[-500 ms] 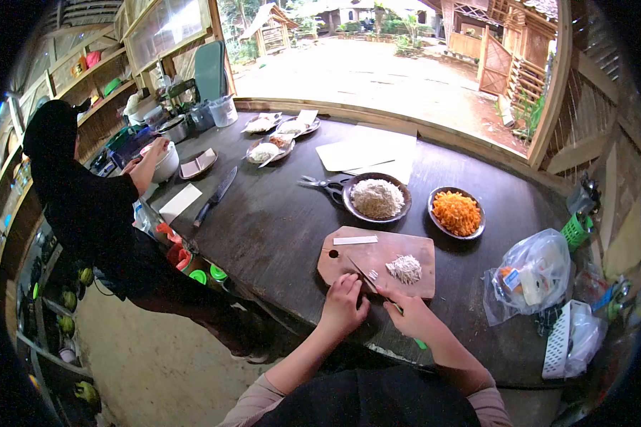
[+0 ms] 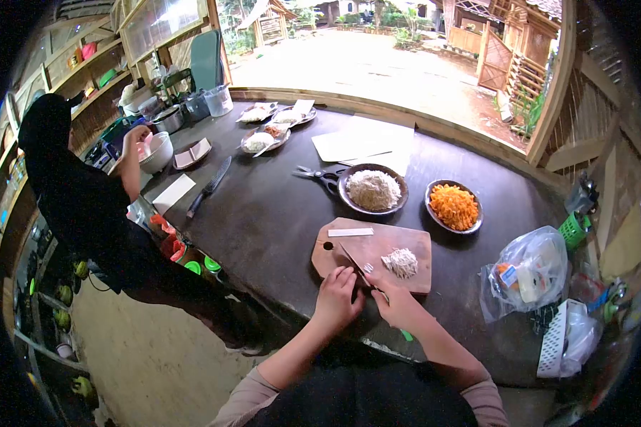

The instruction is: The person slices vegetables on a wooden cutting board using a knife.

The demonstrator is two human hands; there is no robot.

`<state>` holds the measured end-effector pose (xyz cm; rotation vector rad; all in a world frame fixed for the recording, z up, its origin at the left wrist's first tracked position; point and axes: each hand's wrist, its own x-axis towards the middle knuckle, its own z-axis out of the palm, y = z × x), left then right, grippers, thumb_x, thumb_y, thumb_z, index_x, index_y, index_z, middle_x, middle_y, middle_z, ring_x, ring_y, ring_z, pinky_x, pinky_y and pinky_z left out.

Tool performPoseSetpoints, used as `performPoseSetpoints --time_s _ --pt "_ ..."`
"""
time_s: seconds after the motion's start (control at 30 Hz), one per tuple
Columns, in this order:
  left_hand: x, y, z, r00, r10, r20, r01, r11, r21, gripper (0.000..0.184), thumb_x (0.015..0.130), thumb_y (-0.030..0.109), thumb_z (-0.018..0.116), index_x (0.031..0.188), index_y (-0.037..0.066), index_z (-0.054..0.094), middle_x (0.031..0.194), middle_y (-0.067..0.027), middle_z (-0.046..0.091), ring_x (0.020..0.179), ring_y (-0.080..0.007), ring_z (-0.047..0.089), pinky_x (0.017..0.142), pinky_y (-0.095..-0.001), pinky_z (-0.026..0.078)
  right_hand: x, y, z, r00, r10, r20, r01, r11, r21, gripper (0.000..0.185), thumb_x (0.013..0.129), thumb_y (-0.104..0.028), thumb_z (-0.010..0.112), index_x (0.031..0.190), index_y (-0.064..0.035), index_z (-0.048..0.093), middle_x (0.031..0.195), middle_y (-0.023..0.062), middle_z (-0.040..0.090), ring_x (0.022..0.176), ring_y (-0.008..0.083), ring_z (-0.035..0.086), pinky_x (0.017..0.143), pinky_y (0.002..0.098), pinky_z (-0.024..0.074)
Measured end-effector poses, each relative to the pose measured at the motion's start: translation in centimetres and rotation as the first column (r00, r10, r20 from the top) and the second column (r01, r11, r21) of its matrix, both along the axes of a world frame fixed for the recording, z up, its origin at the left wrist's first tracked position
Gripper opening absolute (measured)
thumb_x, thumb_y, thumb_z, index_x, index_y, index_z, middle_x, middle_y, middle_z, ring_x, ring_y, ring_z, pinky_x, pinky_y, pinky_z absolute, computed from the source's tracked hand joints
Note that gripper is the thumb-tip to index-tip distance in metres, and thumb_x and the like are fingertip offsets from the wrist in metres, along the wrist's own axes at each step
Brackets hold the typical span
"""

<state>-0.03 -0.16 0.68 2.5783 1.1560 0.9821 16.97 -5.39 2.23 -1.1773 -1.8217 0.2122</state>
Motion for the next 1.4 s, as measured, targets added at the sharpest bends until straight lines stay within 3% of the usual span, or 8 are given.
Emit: performPoseSetpoints --time_s 0.1,0.17,0.3,0.37,0.6,0.7,0.87,1.4 --pt "0.0 -0.1 0.1 1.000 -0.013 -0.002 0.013 1.000 -0.003 0.045 0.077 0.020 0.069 0.112 -0.006 0.058 0.123 -0.0201 0.057 0.120 -0.0362 0.049 0.104 -0.0446 0.040 -0.2 -0.7 2.3 0.999 0.016 -0.028 -0.017 0.999 -0.038 0.036 0.097 -0.013 0.052 0.133 -0.0094 0.054 0.073 0.0152 0.064 0.048 0.0208 0.057 0.054 0.0359 0.0499" --pt "0.1 0.0 0.4 1.000 -0.019 0.010 0.019 0.999 0.046 0.043 0.078 0.020 0.066 0.110 -0.008 0.060 0.120 -0.0220 0.058 0.117 -0.0353 0.051 0.100 -0.0448 0.042 -0.3 -2.4 6.4 0.995 -0.061 -0.078 -0.001 0.781 -0.624 0.038 0.091 -0.005 0.054 0.129 -0.0076 0.054 0.115 0.0240 0.061 0.106 0.0432 0.059 0.092 0.0445 0.0483" --pt "0.0 -0.2 0.6 0.999 -0.023 0.041 0.021 0.999 0.048 0.044 0.079 0.020 0.065 0.111 -0.009 0.058 0.119 -0.0237 0.057 0.115 -0.0375 0.052 0.101 -0.0455 0.042 1.0 -3.3 7.2 0.999 -0.019 -0.033 -0.005 0.788 -0.616 0.038 0.093 -0.008 0.054 0.131 -0.0101 0.054 0.107 0.0220 0.065 0.088 0.0387 0.067 0.079 0.0426 0.0544" --pt "-0.1 -0.3 0.8 0.995 -0.037 0.091 0.039 0.999 -0.020 0.046 0.079 0.020 0.065 0.114 -0.008 0.056 0.120 -0.0232 0.055 0.114 -0.0386 0.052 0.101 -0.0457 0.042 1.6 -3.3 6.7 0.986 -0.063 -0.157 -0.074 0.678 -0.731 0.039 0.098 -0.013 0.052 0.137 -0.0136 0.051 0.057 0.0052 0.055 0.045 0.0132 0.053 0.046 0.0298 0.0464" --pt "0.1 -0.4 1.0 0.999 0.044 -0.022 -0.043 0.998 0.042 0.052 0.082 0.027 0.065 0.121 -0.006 0.053 0.127 -0.0227 0.050 0.120 -0.0370 0.047 0.103 -0.0450 0.039 0.9 -3.5 7.0 0.966 -0.152 -0.208 -0.042 0.703 -0.709 0.039 0.098 -0.011 0.051 0.137 -0.0139 0.051 0.056 0.0021 0.053 0.045 0.0118 0.053 0.045 0.0286 0.0462" --pt "0.1 -0.6 1.0 0.998 0.041 -0.052 -0.042 0.999 -0.021 0.054 0.082 0.031 0.065 0.124 -0.002 0.054 0.132 -0.0199 0.047 0.124 -0.0353 0.043 0.105 -0.0453 0.037 1.0 -3.2 5.5 0.988 -0.063 -0.144 -0.033 0.812 -0.582 0.038 0.097 -0.013 0.052 0.135 -0.0132 0.051 0.077 0.0202 0.067 0.051 0.0241 0.064 0.054 0.0376 0.0552" --pt "0.0 -0.8 1.1 0.994 0.031 -0.102 -0.034 0.999 -0.033 0.058 0.081 0.035 0.066 0.128 0.004 0.054 0.138 -0.0152 0.044 0.129 -0.0330 0.039 0.105 -0.0465 0.035 0.7 -3.2 7.6 0.975 -0.201 -0.089 0.054 0.611 -0.790 0.040 0.096 -0.012 0.053 0.136 -0.0108 0.049 0.097 0.0233 0.068 0.057 0.0267 0.066 0.057 0.0386 0.0562" --pt "2.3 -1.0 2.0 0.916 -0.039 -0.398 -0.023 0.988 -0.151 0.074 0.089 0.060 0.051 0.142 0.008 0.043 0.148 -0.0075 0.041 0.139 -0.0272 0.032 0.107 -0.0641 0.019 3.4 -2.9 7.4 0.931 -0.289 -0.223 0.030 0.669 -0.743 0.042 0.096 -0.008 0.047 0.138 -0.0117 0.048 0.073 0.0116 0.065 0.054 0.0168 0.061 0.051 0.0320 0.0528"
